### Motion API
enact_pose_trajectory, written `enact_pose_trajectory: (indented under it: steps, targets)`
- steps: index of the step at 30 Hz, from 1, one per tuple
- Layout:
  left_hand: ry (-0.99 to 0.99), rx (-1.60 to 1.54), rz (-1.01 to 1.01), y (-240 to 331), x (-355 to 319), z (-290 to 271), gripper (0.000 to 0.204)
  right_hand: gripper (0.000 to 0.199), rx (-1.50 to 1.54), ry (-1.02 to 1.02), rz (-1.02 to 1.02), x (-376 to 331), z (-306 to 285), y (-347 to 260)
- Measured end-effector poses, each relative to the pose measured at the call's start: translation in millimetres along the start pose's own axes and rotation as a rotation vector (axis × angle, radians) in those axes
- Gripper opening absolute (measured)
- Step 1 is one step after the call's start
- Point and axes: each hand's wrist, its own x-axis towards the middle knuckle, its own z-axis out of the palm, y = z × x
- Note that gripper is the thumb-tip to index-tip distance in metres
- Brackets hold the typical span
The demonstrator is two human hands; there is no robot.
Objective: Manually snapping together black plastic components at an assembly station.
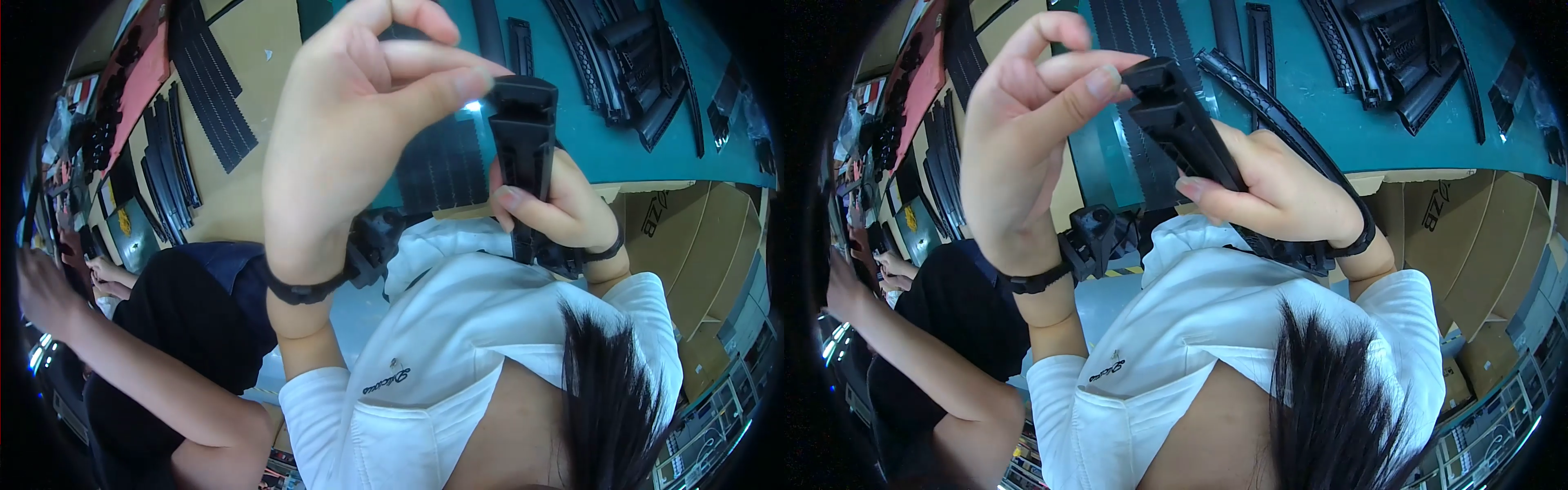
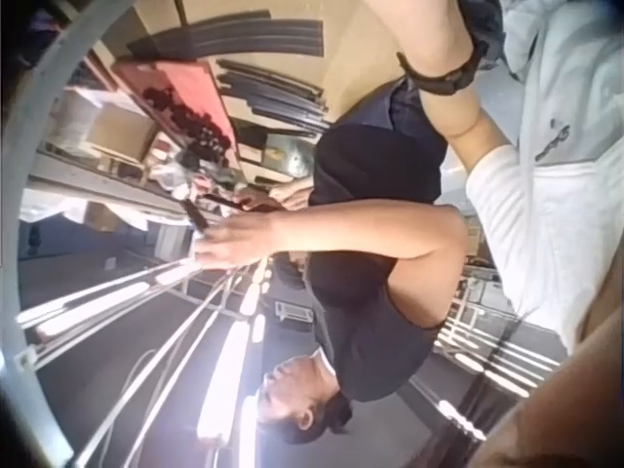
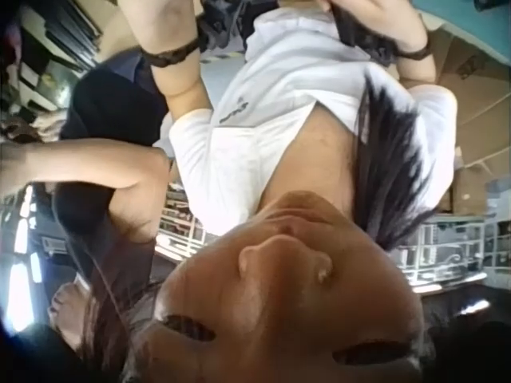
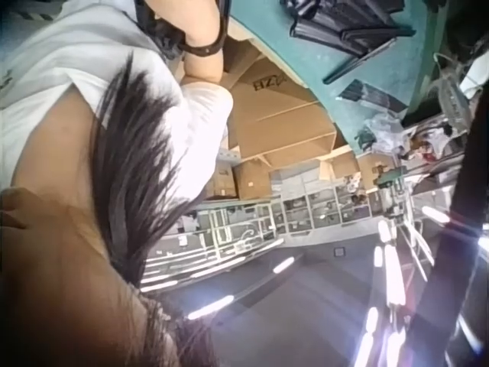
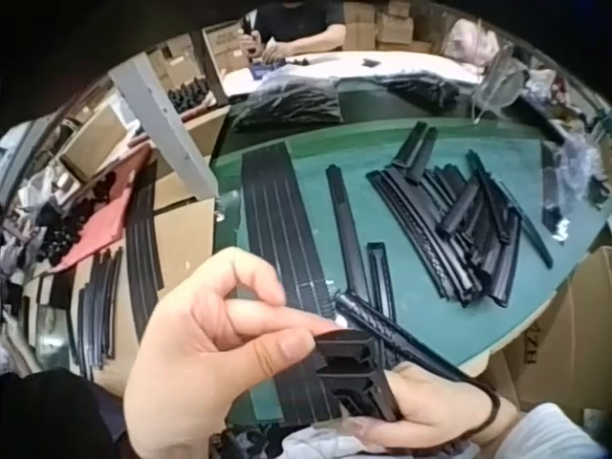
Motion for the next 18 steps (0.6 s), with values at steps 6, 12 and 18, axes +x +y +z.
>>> enact_pose_trajectory:
  steps: [6, 12, 18]
  targets:
    - [0.221, 0.142, 0.083, 5, -19, 4, 0.016, 0.024, -0.477, -0.049, -0.149, 5, -5, -9]
    - [-0.04, 0.577, 0.142, -5, -40, -8, 0.018, 0.024, -0.839, -0.225, -0.162, 28, -13, -37]
    - [0.388, -0.033, -0.129, -38, -33, -54, 0.017, 0.024, -1.152, 0.026, -0.612, 51, -35, -68]
